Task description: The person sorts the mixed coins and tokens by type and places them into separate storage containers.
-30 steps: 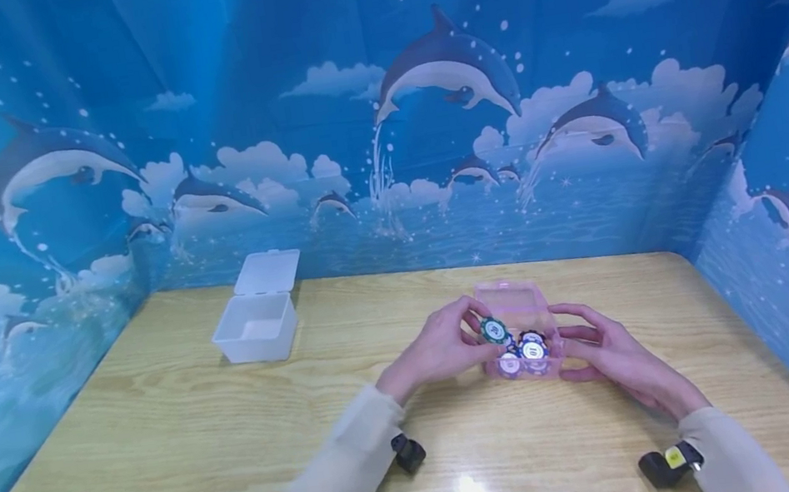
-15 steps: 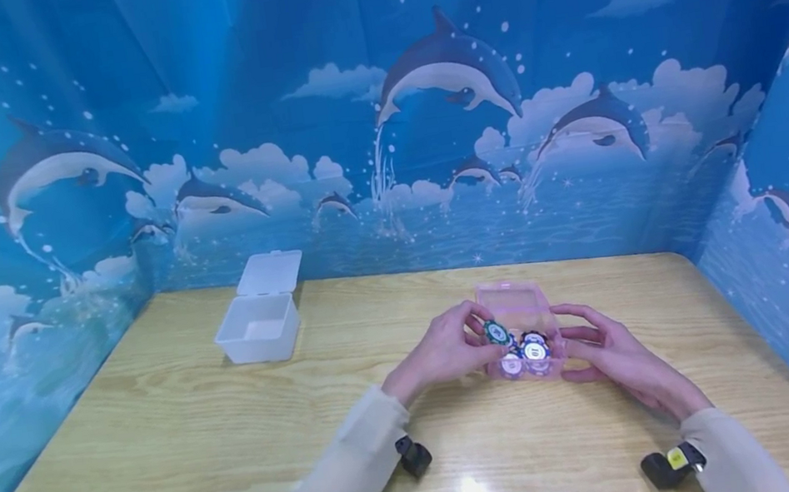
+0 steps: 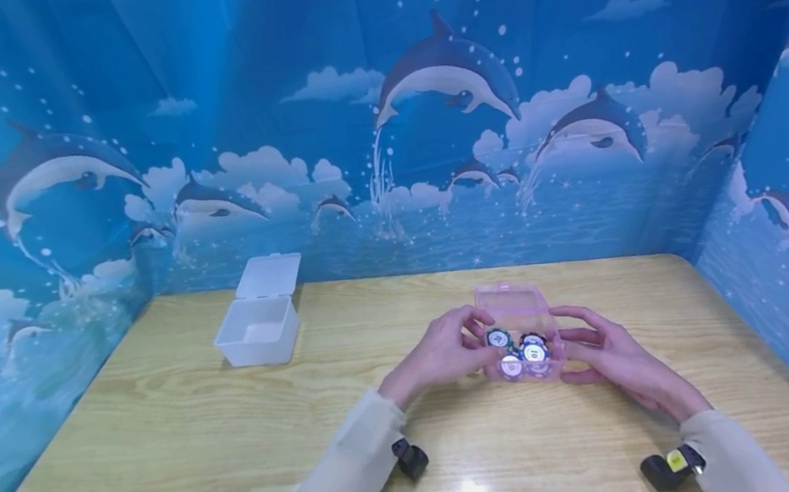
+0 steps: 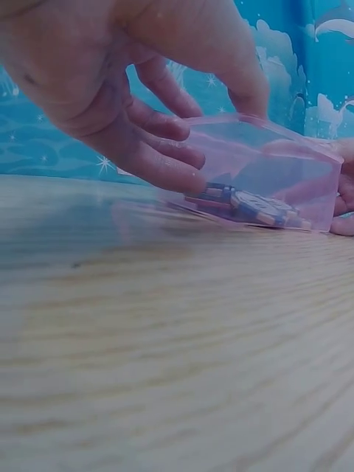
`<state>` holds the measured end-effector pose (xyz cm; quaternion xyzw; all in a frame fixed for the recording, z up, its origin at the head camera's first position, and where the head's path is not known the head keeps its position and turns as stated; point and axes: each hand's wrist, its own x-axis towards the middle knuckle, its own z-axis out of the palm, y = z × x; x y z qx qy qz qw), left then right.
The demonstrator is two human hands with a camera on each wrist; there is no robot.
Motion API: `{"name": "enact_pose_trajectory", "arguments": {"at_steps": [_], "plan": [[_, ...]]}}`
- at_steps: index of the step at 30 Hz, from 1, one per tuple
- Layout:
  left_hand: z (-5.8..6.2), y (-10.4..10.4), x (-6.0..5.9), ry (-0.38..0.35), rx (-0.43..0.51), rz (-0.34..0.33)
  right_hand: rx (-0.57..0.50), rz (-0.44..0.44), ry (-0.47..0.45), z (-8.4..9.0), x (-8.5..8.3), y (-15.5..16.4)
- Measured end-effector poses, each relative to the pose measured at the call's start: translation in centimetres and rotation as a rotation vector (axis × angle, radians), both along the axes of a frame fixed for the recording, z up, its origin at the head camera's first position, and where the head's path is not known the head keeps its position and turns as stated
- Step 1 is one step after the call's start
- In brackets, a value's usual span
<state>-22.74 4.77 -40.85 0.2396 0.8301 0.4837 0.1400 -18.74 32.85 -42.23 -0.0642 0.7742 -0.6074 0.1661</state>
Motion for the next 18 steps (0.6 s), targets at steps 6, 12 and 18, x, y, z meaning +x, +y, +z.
{"name": "enact_pose_trajectory", "arguments": {"at_steps": [6, 12, 18], "plan": [[0.2, -0.9, 0.0, -0.001, -0.011, -0.027, 0.003, 0.001, 0.002, 0.1, 0.0, -0.1], [0.7, -2.7, 0.2, 0.06, -0.082, -0.051, 0.004, -0.005, -0.012, 0.0, 0.1, -0.2], [1.6, -5.3, 0.6, 0.156, -0.16, -0.071, 0.018, -0.008, -0.018, 0.0, 0.1, -0.1]]}}
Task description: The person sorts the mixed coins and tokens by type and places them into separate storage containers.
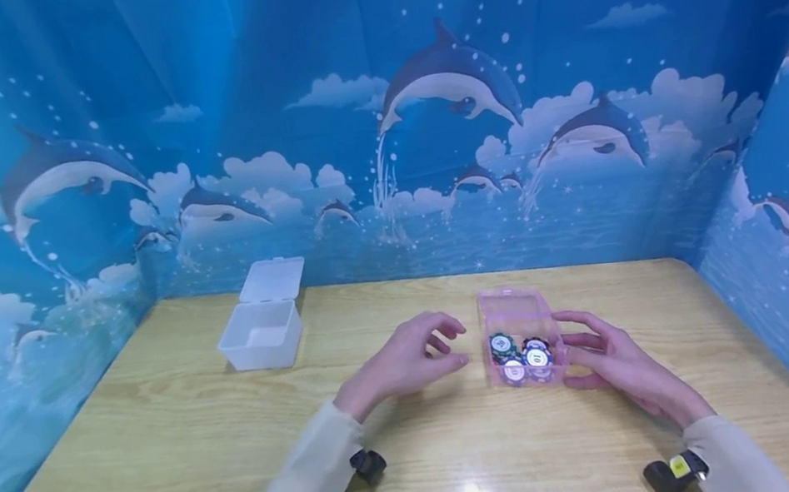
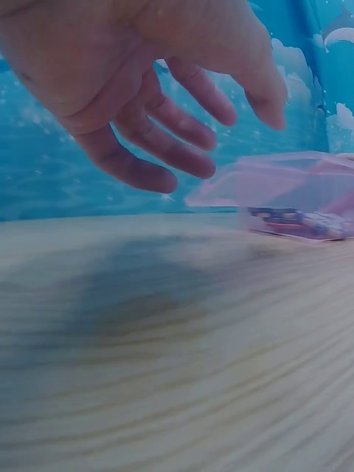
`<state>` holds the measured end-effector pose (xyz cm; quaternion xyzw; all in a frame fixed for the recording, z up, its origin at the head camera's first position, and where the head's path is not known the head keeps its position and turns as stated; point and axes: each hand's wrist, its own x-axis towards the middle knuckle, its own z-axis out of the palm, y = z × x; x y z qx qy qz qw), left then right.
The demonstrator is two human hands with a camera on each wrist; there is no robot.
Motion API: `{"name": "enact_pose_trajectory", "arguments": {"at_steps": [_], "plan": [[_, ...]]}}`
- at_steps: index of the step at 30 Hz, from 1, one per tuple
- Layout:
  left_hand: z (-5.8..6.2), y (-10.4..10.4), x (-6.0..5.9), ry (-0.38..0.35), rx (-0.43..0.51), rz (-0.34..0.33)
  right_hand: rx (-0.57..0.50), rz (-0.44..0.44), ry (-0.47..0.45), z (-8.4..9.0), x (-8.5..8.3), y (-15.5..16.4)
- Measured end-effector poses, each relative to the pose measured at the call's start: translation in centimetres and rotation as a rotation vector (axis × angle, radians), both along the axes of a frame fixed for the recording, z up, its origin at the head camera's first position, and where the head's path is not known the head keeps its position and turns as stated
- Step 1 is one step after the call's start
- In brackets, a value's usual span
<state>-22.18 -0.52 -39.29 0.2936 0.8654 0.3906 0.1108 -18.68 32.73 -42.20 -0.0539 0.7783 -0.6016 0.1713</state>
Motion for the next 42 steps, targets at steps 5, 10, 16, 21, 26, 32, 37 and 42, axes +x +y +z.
{"name": "enact_pose_trajectory", "arguments": {"at_steps": [5, 10, 16, 21, 26, 32, 37, 42], "plan": [[0.1, -1.8, 0.4, 0.078, -0.032, 0.009, 0.001, 0.003, -0.003, 0.0, 0.1, 0.2], [0.4, -3.4, 0.7, 0.13, -0.061, 0.024, -0.004, 0.008, -0.008, 0.0, 0.1, 0.1], [0.8, -5.0, 1.1, 0.188, -0.095, 0.039, -0.005, 0.005, -0.003, 0.1, 0.0, -0.1], [0.6, -6.3, 1.2, 0.218, -0.119, 0.054, -0.014, 0.005, 0.002, 0.1, 0.0, -0.2], [0.3, -7.3, 1.4, 0.236, -0.116, 0.057, -0.014, -0.002, -0.001, 0.2, 0.1, -0.2], [0.3, -8.2, 1.6, 0.25, -0.122, 0.063, -0.013, -0.005, -0.001, 0.0, 0.2, -0.1], [0.3, -8.7, 1.5, 0.301, -0.138, 0.074, -0.014, -0.002, 0.011, 0.1, 0.2, 0.1], [0.4, -9.5, 1.5, 0.356, -0.181, 0.076, -0.017, 0.008, 0.015, 0.1, 0.0, 0.0]]}}
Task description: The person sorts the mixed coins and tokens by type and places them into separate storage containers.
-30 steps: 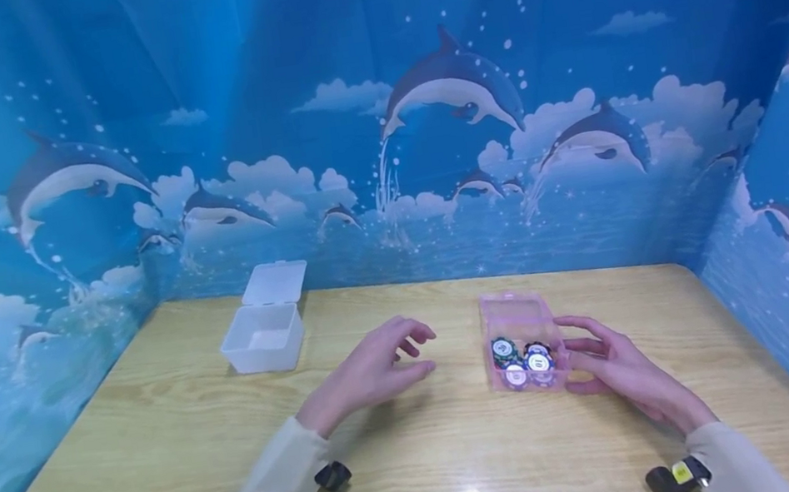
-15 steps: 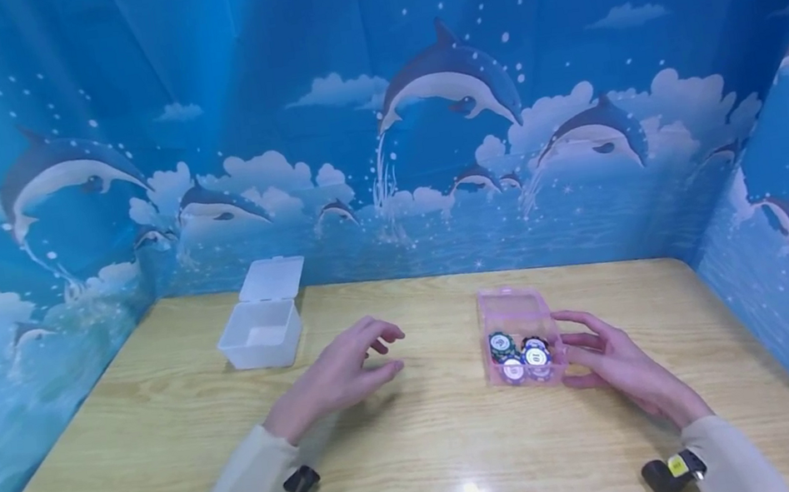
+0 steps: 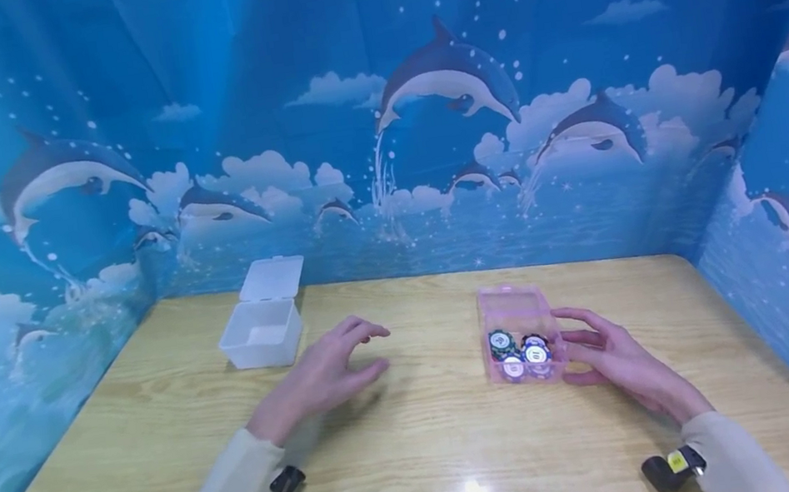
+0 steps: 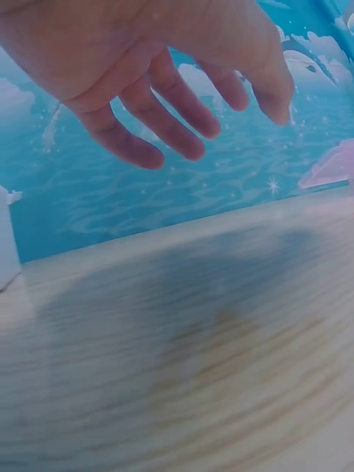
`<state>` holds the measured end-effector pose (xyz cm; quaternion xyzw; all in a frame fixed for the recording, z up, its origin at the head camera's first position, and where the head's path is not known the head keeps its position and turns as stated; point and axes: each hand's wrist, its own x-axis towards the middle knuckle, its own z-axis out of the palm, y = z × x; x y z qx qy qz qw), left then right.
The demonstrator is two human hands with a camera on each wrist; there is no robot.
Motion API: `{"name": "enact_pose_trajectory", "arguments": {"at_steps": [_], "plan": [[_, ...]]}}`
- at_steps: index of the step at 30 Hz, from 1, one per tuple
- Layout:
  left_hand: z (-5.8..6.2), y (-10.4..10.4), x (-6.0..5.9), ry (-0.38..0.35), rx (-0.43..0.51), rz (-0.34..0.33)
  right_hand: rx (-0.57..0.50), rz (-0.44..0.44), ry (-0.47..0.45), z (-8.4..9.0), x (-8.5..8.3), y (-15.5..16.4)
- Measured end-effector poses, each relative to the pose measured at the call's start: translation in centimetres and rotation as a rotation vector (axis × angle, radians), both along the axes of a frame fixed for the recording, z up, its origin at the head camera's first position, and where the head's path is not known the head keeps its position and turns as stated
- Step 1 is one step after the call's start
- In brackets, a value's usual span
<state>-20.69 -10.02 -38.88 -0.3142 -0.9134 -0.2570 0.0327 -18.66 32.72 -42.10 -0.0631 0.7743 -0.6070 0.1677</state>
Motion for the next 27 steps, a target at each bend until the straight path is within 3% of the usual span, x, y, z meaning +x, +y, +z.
{"name": "enact_pose_trajectory", "arguments": {"at_steps": [5, 10, 15, 19, 23, 27], "plan": [[0.4, -1.5, -0.1, 0.116, -0.057, 0.043, -0.001, -0.001, 0.011, 0.2, -0.2, -0.4], [0.7, -3.7, 0.6, 0.181, -0.059, 0.144, 0.029, -0.009, 0.009, 0.3, -0.1, -1.0], [0.7, -5.8, 1.9, 0.122, -0.058, 0.238, 0.086, -0.04, -0.012, 0.4, 0.2, -1.2], [0.5, -7.0, 2.7, 0.068, -0.131, 0.317, 0.142, -0.06, -0.007, 0.6, 0.5, -1.2], [0.4, -8.2, 3.1, 0.061, -0.223, 0.395, 0.256, -0.069, 0.078, 0.7, 0.7, -1.3], [0.4, -9.2, 3.3, 0.05, -0.28, 0.443, 0.508, -0.092, 0.294, 0.9, 0.9, -1.3]]}}
